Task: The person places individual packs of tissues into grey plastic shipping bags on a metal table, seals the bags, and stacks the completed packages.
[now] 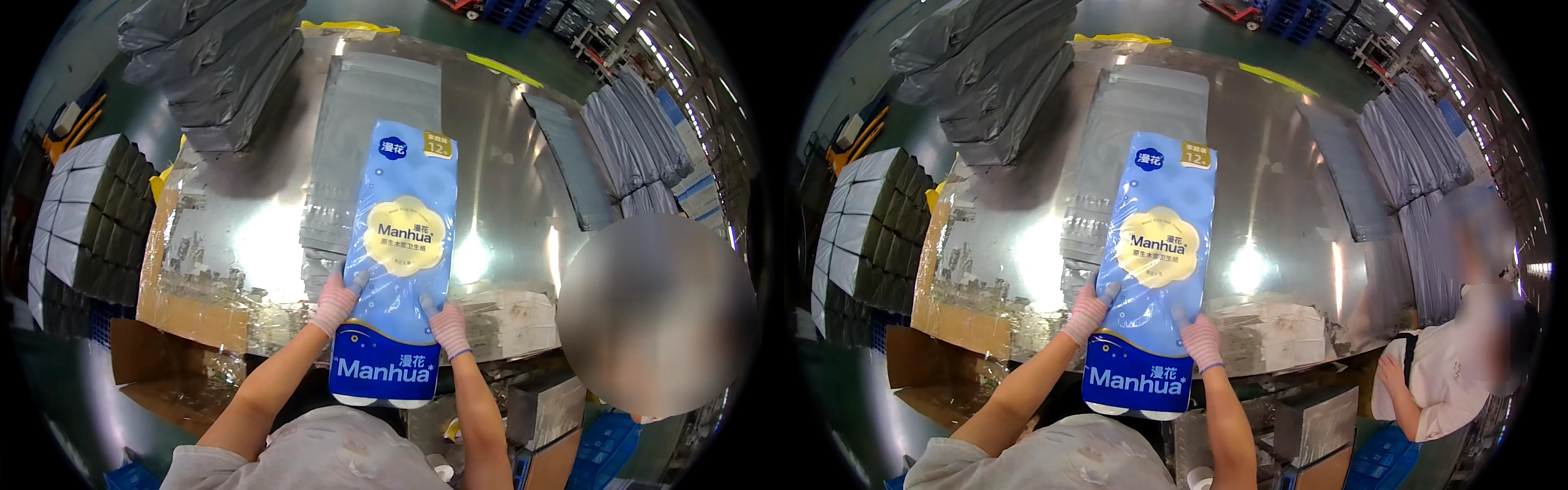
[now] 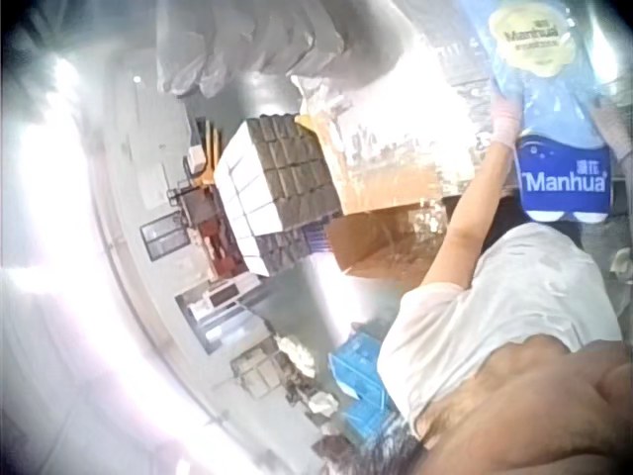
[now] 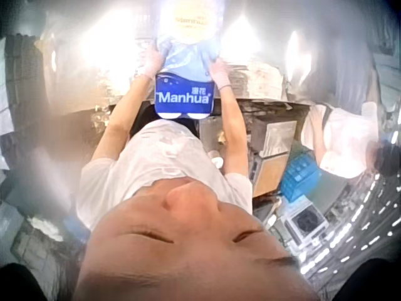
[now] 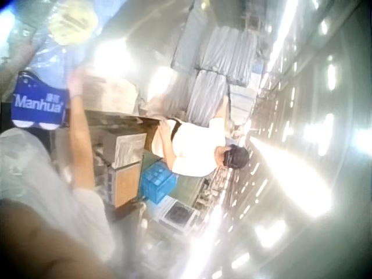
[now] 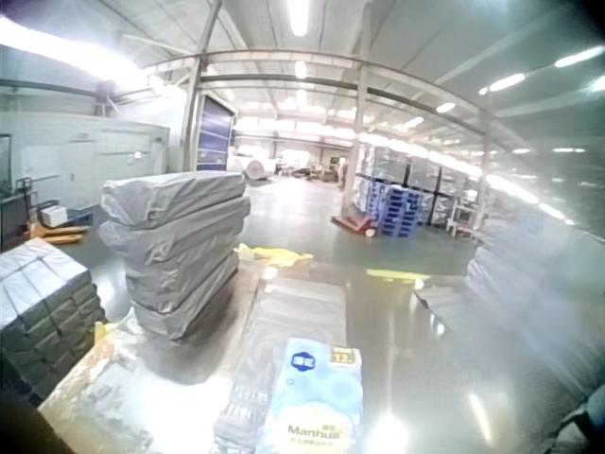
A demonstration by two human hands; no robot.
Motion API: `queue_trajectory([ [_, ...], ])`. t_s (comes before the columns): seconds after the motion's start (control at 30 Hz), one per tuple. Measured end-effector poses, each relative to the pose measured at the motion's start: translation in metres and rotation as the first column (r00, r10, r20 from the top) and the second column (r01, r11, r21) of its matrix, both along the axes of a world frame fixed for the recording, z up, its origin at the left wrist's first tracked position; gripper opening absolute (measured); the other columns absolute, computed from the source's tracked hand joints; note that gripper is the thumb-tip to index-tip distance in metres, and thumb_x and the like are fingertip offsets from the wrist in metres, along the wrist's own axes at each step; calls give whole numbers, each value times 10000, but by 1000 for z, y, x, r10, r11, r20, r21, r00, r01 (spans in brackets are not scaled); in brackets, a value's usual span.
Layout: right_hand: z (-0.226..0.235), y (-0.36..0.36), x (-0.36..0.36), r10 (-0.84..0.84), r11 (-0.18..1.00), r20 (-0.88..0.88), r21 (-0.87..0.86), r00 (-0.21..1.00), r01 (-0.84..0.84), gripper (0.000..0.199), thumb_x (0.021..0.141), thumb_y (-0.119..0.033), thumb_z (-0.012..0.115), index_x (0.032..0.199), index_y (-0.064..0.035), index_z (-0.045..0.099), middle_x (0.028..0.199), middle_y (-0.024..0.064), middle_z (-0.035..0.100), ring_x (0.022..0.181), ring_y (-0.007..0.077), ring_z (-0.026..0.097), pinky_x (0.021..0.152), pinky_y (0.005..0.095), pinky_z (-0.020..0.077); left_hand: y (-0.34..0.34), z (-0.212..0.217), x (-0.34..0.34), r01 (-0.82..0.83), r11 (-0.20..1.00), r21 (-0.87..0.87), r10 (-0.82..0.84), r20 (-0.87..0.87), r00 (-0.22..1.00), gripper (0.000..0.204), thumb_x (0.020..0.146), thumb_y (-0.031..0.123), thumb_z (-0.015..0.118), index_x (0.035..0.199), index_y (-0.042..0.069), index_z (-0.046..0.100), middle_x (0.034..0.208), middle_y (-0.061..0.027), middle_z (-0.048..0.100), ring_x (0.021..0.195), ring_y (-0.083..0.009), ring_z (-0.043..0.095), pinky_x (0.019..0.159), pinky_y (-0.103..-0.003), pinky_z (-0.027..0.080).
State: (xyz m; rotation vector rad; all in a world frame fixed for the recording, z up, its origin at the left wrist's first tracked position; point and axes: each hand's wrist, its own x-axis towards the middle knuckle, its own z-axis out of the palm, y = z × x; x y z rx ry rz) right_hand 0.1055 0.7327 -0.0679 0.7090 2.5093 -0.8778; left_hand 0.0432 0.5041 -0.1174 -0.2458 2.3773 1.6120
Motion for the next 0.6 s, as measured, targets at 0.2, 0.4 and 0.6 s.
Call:
queue_trajectory([
  [0.2,18,-55,53,262,956,49,122,964,-266,744,746,-692,486,885,28,606,847,231,627,832,373,606,742,419,475,-59,45,78,-42,969,242,55,-48,997,599,846,292,583,1298,-29,356,1162,-212,536,1064,-263,529,918,-330,406],
  [0.4,19,-63,95,563,825,320,-158,762,-543,703,749,-652,519,933,20,613,890,242,621,870,361,606,788,404,469,-108,48,142,-52,988,149,26,171,985,408,872,247,569,1146,-43,483,1018,-141,597,932,-187,559,841,-302,437],
  [0.6,36,14,-82,279,946,50,-187,959,-265,252,866,-236,505,997,-58,627,832,121,649,781,240,612,716,346,469,-165,20,69,166,968,189,-189,111,976,324,897,296,541,974,-11,609,843,-86,640,818,-157,587,746,-287,468],
])
